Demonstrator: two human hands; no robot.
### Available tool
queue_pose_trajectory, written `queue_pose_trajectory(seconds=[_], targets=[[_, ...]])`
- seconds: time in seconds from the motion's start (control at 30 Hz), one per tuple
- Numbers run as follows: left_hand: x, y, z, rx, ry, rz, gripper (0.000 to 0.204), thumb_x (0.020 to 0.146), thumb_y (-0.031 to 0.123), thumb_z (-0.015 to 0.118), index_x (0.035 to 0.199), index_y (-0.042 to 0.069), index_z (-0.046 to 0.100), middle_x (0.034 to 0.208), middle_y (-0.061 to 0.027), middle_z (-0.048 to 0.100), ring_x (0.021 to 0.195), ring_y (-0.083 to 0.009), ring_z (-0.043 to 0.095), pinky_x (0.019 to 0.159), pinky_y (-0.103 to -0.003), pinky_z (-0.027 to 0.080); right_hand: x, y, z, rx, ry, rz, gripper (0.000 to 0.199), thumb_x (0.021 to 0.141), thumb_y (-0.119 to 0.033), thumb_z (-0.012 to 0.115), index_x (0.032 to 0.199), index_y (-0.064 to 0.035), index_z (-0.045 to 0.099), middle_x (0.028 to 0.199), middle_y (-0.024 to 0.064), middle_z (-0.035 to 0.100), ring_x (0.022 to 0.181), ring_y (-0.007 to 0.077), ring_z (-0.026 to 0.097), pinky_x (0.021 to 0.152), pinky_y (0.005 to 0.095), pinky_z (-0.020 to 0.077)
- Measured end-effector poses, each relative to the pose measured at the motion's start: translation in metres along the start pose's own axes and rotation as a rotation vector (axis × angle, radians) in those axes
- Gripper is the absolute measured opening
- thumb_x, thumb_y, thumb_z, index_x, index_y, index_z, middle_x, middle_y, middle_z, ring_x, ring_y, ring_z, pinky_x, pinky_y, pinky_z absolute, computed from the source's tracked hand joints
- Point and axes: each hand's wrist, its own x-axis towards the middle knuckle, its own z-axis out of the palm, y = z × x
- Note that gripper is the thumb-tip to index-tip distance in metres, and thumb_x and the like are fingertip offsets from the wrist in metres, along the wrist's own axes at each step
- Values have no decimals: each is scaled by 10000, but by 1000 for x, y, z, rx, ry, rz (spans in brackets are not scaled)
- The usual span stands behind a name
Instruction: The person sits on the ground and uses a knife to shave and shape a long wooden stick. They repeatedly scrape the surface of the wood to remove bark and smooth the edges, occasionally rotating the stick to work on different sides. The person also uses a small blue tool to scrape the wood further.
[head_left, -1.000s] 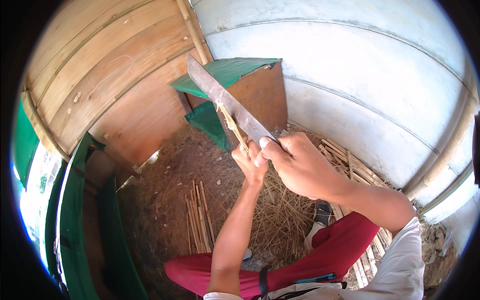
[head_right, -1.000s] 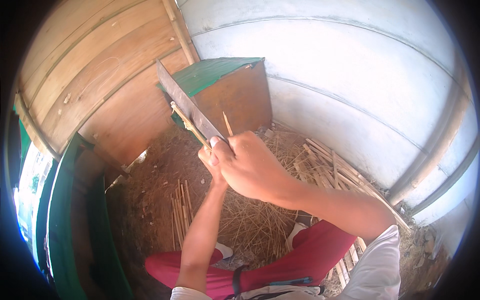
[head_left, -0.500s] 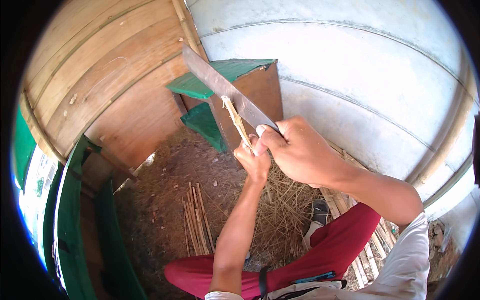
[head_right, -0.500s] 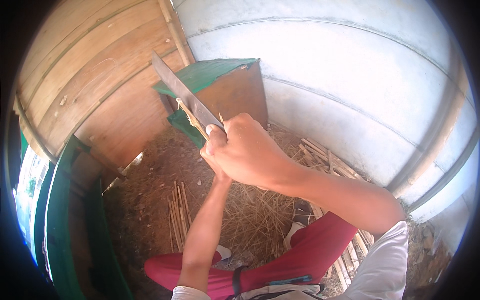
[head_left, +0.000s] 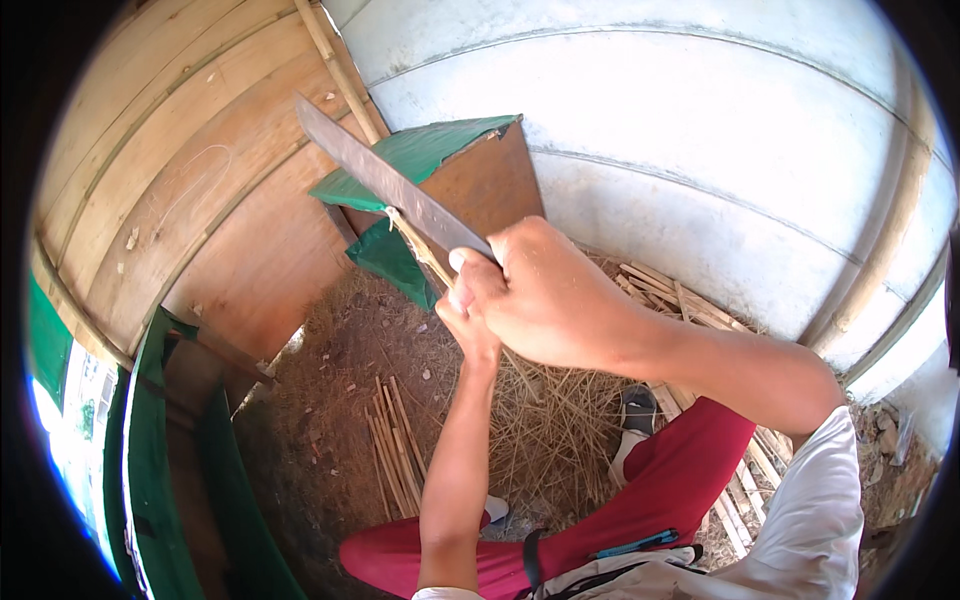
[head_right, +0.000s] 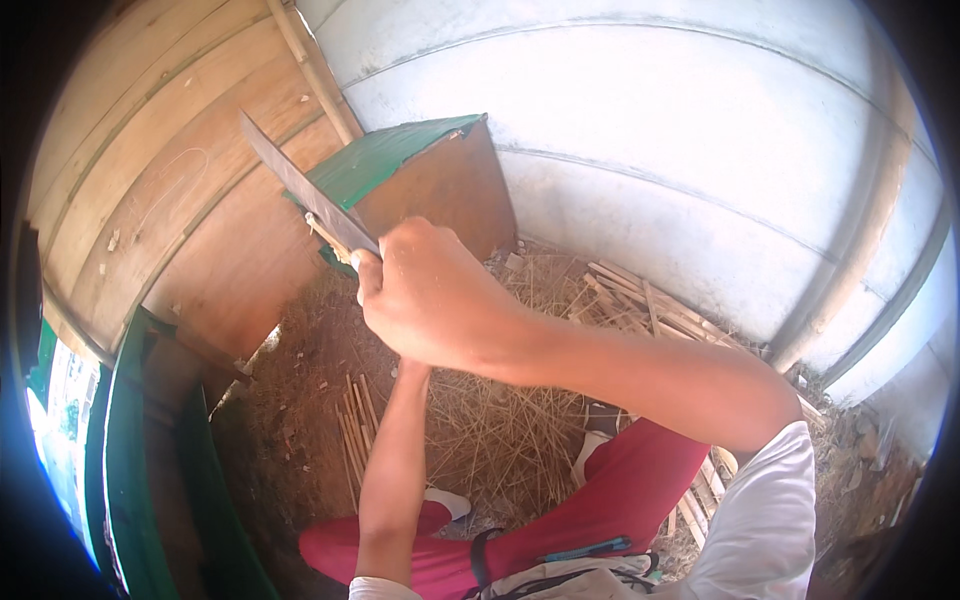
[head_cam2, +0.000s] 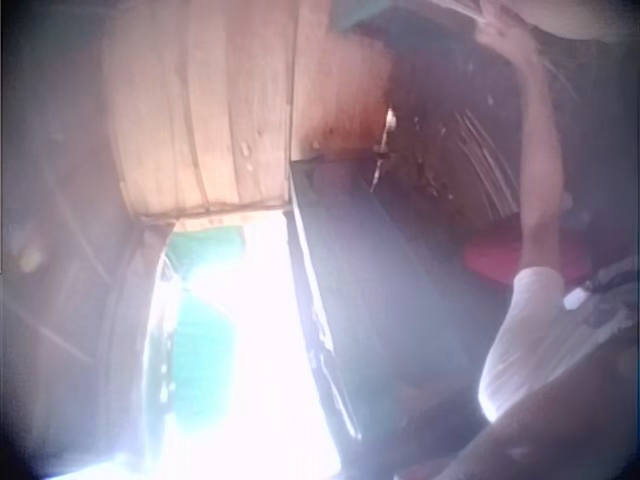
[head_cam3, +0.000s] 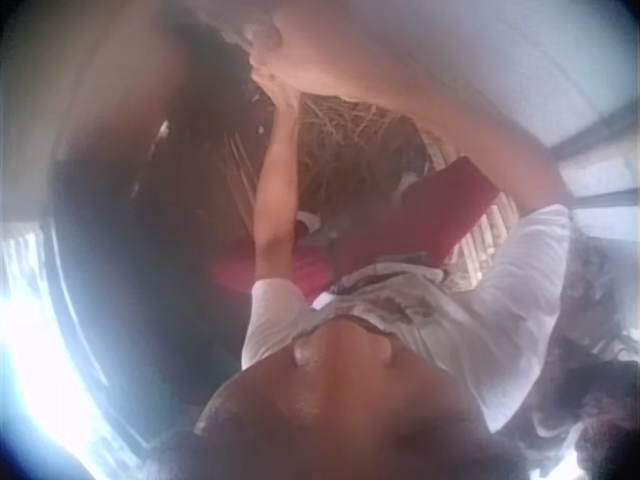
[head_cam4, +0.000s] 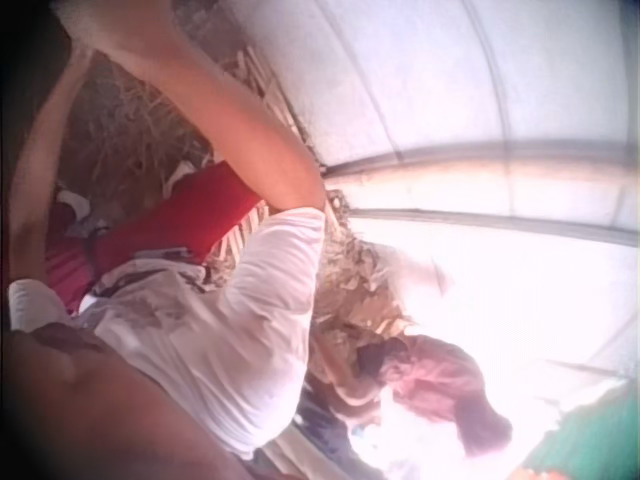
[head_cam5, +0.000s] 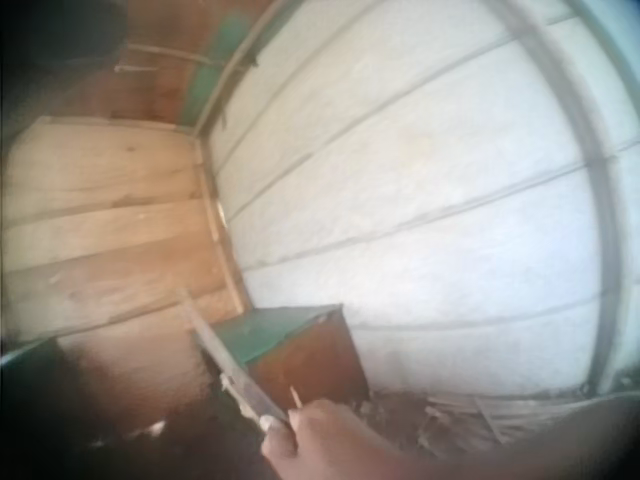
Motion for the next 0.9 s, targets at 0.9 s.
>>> queue_pose_trajectory(seconds=[0.9], targets=[[-28, -60, -1, -15, 32, -186, 348, 961, 242, 590, 813, -67, 653, 694, -44, 649, 648, -125, 590, 576, -317, 454, 29, 32, 11, 107, -58, 53, 404, 1028, -187, 446, 831, 100, 651, 530, 96, 557, 354, 128, 438, 334, 335, 334]])
